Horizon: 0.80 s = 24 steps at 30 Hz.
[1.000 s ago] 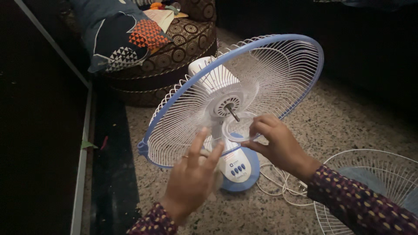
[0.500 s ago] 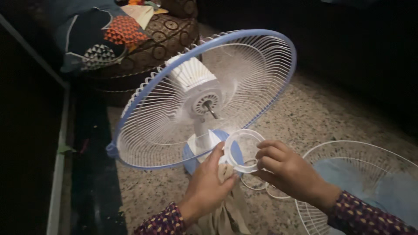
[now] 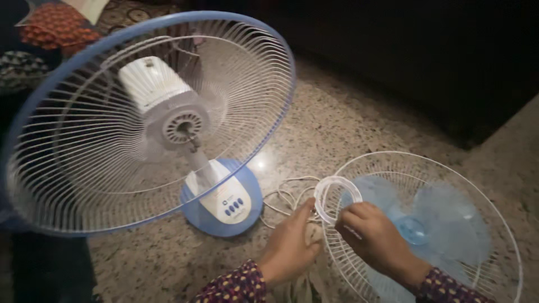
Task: The person removes the front grille, unscrews the central cap, and detaches the fan blades from a small electric fan. They then wipe the exposed motor housing with a cloth. The video ends before reassembly is shown.
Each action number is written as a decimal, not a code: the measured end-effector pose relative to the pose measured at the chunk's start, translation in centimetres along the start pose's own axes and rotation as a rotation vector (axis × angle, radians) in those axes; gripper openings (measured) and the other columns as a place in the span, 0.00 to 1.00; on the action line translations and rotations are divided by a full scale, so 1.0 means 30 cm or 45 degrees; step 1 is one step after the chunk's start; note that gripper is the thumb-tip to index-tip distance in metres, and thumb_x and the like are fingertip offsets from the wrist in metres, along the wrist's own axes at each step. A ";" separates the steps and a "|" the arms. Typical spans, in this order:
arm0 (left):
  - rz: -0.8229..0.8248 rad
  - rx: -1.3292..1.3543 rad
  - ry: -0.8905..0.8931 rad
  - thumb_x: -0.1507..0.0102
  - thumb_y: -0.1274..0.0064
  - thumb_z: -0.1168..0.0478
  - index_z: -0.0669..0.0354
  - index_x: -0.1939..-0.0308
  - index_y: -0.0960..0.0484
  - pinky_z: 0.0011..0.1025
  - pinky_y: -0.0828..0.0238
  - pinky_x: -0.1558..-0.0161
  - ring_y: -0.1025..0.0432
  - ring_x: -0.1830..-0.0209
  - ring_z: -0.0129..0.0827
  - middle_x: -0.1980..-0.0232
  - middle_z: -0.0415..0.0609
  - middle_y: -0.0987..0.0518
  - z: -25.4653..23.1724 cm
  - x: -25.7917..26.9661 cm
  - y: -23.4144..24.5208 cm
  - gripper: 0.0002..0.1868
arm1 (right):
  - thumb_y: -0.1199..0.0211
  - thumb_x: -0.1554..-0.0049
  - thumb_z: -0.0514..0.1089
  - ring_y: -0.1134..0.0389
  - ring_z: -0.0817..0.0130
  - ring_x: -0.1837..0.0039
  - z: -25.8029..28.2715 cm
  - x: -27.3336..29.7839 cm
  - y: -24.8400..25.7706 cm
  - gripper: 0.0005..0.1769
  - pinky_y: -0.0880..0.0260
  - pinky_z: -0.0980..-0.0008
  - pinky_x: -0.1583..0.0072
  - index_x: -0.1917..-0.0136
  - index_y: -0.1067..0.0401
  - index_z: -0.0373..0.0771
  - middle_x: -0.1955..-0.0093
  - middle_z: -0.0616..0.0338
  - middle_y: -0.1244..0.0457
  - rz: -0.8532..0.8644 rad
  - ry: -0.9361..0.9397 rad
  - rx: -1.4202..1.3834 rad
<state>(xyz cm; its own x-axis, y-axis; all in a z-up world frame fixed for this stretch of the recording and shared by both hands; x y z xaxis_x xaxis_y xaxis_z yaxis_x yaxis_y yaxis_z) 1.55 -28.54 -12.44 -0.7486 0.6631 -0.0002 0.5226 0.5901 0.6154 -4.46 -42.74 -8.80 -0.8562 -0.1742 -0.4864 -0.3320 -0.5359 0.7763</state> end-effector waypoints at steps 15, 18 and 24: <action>0.202 -0.065 -0.132 0.45 0.40 0.62 0.58 0.29 0.36 0.46 0.32 0.42 0.29 0.41 0.55 0.40 0.61 0.24 -0.029 -0.102 -0.375 0.40 | 0.34 0.52 0.42 0.32 0.53 0.53 -0.342 0.383 -0.157 0.06 0.34 0.52 0.46 0.64 0.29 0.40 0.62 0.56 0.34 0.220 -0.451 0.244; 0.204 -0.065 -0.155 0.45 0.42 0.63 0.58 0.31 0.34 0.46 0.33 0.41 0.29 0.40 0.56 0.41 0.61 0.24 -0.016 -0.105 -0.379 0.38 | 0.35 0.52 0.42 0.32 0.53 0.53 -0.370 0.414 -0.171 0.05 0.35 0.51 0.47 0.62 0.28 0.40 0.62 0.56 0.34 0.234 -0.451 0.239; 0.181 -0.056 -0.148 0.47 0.41 0.63 0.57 0.33 0.32 0.45 0.34 0.40 0.29 0.40 0.55 0.41 0.60 0.23 0.008 -0.096 -0.369 0.36 | 0.34 0.53 0.42 0.32 0.53 0.50 -0.430 0.451 -0.178 0.10 0.32 0.55 0.47 0.56 0.27 0.42 0.57 0.56 0.34 0.308 -0.625 0.190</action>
<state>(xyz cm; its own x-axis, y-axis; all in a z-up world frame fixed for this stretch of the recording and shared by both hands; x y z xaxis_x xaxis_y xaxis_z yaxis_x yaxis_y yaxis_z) -1.99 -36.87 -19.43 -0.6151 0.7884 -0.0003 0.5992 0.4677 0.6498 -9.16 -52.90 -24.70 -0.9866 0.1461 -0.0722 -0.1257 -0.3996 0.9081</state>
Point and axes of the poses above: each hand's wrist, its own x-axis away from the middle knuckle, its own y-axis out of the back of the hand, z = x × y, the point moved 8 cm from there along -x, towards the middle knuckle
